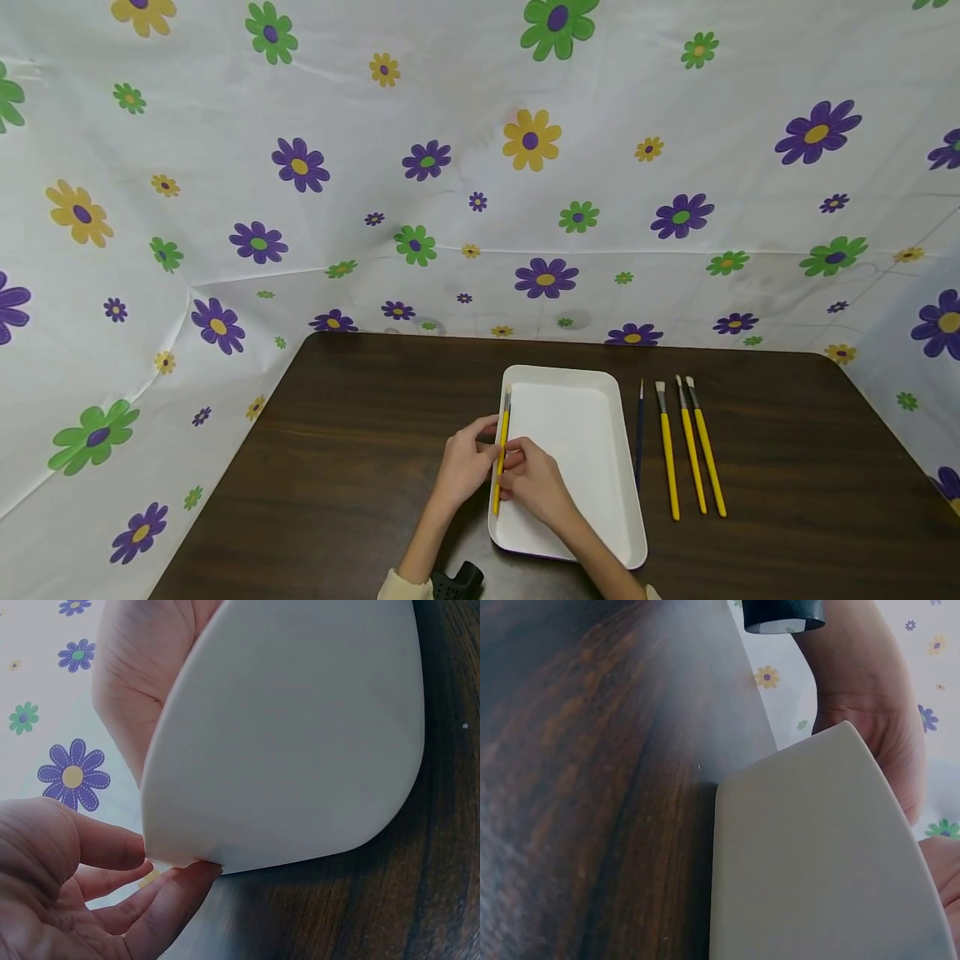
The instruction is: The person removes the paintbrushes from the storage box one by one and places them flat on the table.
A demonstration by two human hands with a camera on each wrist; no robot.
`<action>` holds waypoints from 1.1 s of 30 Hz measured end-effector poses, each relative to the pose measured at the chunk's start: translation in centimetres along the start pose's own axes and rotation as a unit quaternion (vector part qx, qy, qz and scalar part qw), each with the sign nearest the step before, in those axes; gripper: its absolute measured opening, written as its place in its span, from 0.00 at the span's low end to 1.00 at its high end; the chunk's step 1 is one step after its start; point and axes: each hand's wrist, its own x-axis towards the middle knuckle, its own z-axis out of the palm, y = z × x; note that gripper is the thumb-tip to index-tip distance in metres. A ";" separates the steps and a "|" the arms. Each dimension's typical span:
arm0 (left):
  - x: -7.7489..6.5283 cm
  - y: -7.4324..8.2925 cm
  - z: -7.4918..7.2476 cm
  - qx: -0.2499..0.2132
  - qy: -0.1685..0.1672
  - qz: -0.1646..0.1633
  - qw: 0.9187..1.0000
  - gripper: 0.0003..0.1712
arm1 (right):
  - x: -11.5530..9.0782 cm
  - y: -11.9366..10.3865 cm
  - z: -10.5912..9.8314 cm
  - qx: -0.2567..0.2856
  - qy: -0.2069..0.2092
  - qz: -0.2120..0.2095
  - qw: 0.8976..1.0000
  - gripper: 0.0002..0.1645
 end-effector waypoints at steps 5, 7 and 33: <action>-0.1 0.0 -0.1 -0.001 0.001 0.001 1.000 0.25 | 0.1 0.1 0.1 -0.005 -0.009 0.002 1.000 0.29; -0.1 -0.1 -0.1 -0.001 0.001 0.002 1.000 0.25 | 0.1 0.1 0.1 -0.016 -0.008 0.000 1.000 0.30; 0.2 0.0 0.1 -0.002 -0.001 -0.016 1.000 0.25 | 0.5 -1.5 -3.2 -0.030 0.061 0.019 0.997 0.32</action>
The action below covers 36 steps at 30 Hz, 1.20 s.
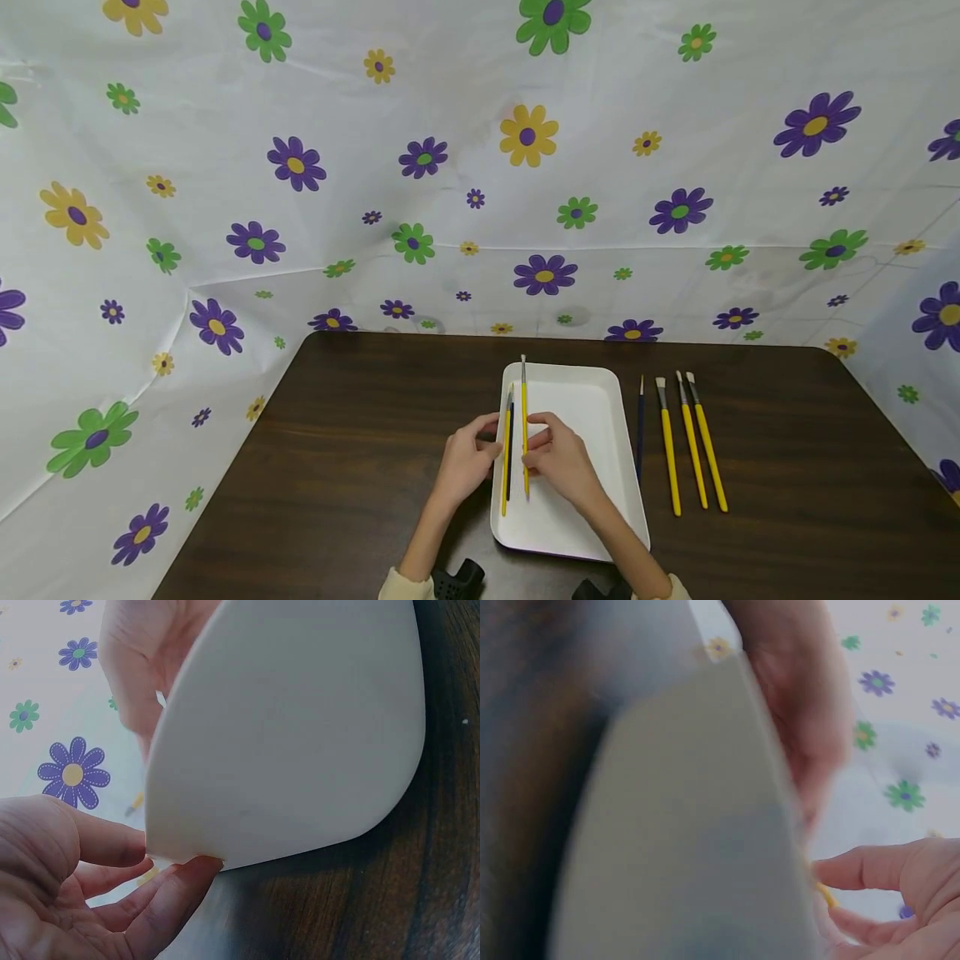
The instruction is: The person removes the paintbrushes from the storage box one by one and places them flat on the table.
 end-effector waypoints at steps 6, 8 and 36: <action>-0.1 0.1 0.1 -0.004 0.004 -0.005 1.000 0.24 | 0.4 -0.7 -2.5 0.004 0.027 0.020 0.999 0.31; -0.1 0.2 0.1 -0.007 0.004 -0.004 1.000 0.24 | 0.6 -0.7 -3.3 0.000 0.031 0.024 0.999 0.30; -0.2 0.4 0.1 -0.017 0.004 -0.013 1.000 0.25 | 1.2 0.9 -12.4 -0.107 0.009 0.003 0.994 0.27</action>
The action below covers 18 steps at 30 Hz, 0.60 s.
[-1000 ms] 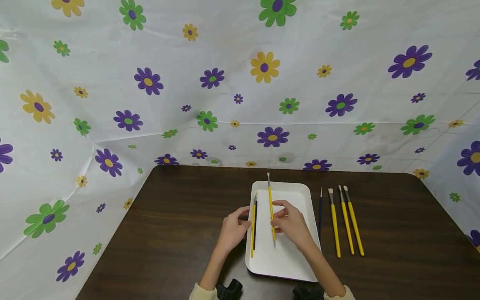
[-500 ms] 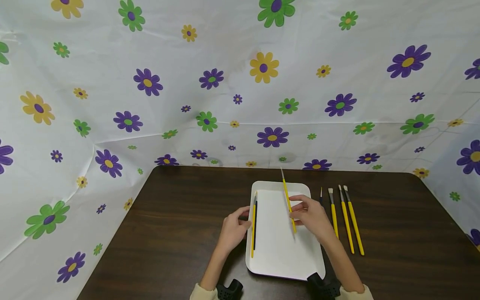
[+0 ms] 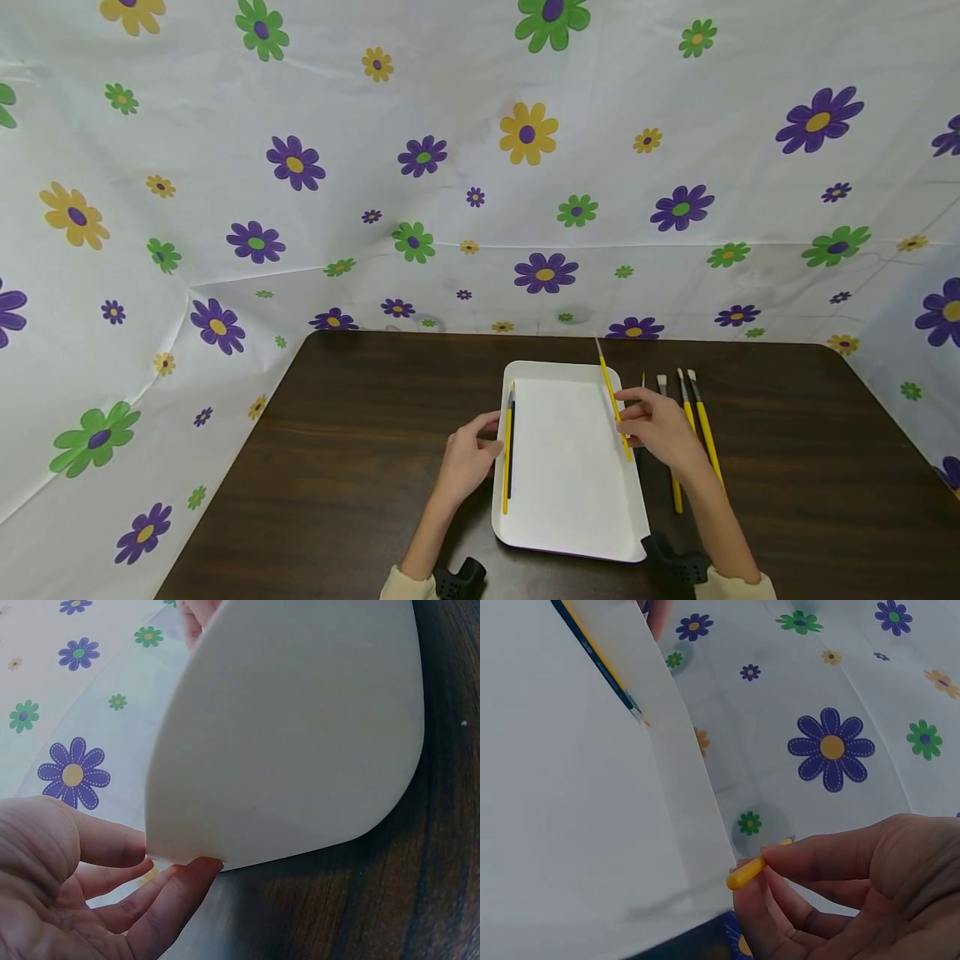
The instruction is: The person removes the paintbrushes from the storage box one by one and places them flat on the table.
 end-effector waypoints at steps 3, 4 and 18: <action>0.0 0.0 0.0 0.007 0.000 0.001 1.000 0.25 | 0.0 0.1 -0.3 -0.003 -0.001 0.002 1.000 0.27; 0.0 0.0 0.0 0.008 0.000 0.002 1.000 0.25 | 0.0 0.1 -0.4 -0.002 -0.001 0.003 1.000 0.27; -0.1 0.0 -0.1 0.006 -0.001 0.006 1.000 0.25 | -0.2 1.0 -2.2 0.004 0.000 0.016 1.000 0.29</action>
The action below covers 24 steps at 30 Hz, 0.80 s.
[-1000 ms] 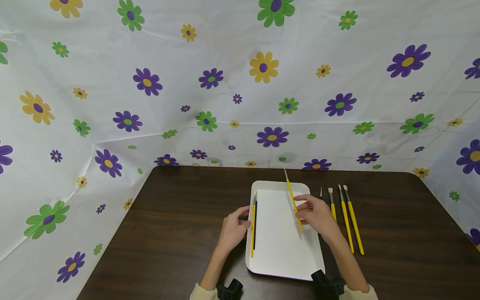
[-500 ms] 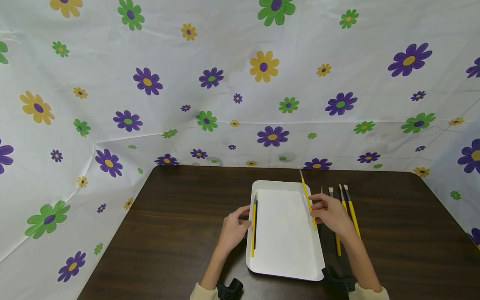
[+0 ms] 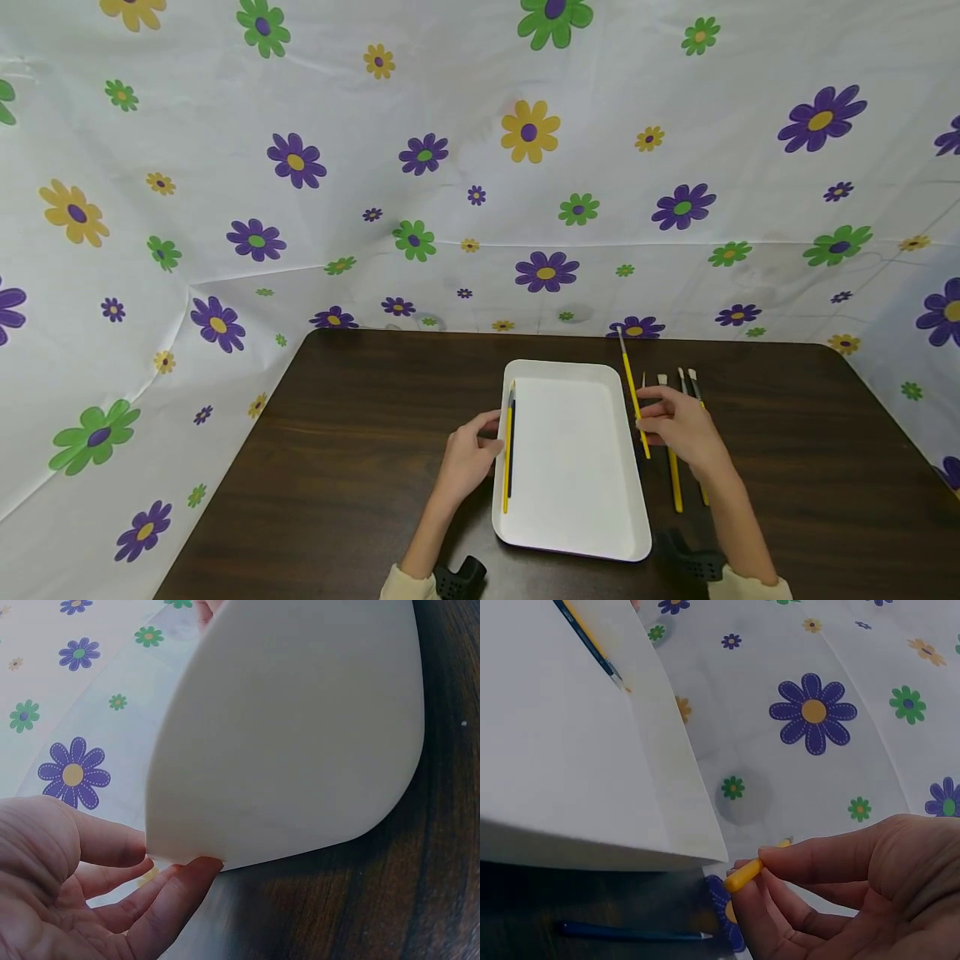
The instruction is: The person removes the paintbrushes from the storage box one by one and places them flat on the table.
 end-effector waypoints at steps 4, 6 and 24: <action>0.0 0.0 0.0 0.002 0.001 0.003 1.000 0.25 | 0.0 0.2 -0.6 -0.007 0.006 0.005 1.000 0.29; 0.0 0.0 0.0 0.003 0.001 0.003 1.000 0.25 | -0.1 0.4 -0.9 -0.006 0.008 0.008 1.000 0.29; 0.1 -0.1 0.0 -0.004 -0.005 -0.002 1.000 0.25 | -0.7 2.6 -3.5 -0.056 0.055 0.026 0.997 0.28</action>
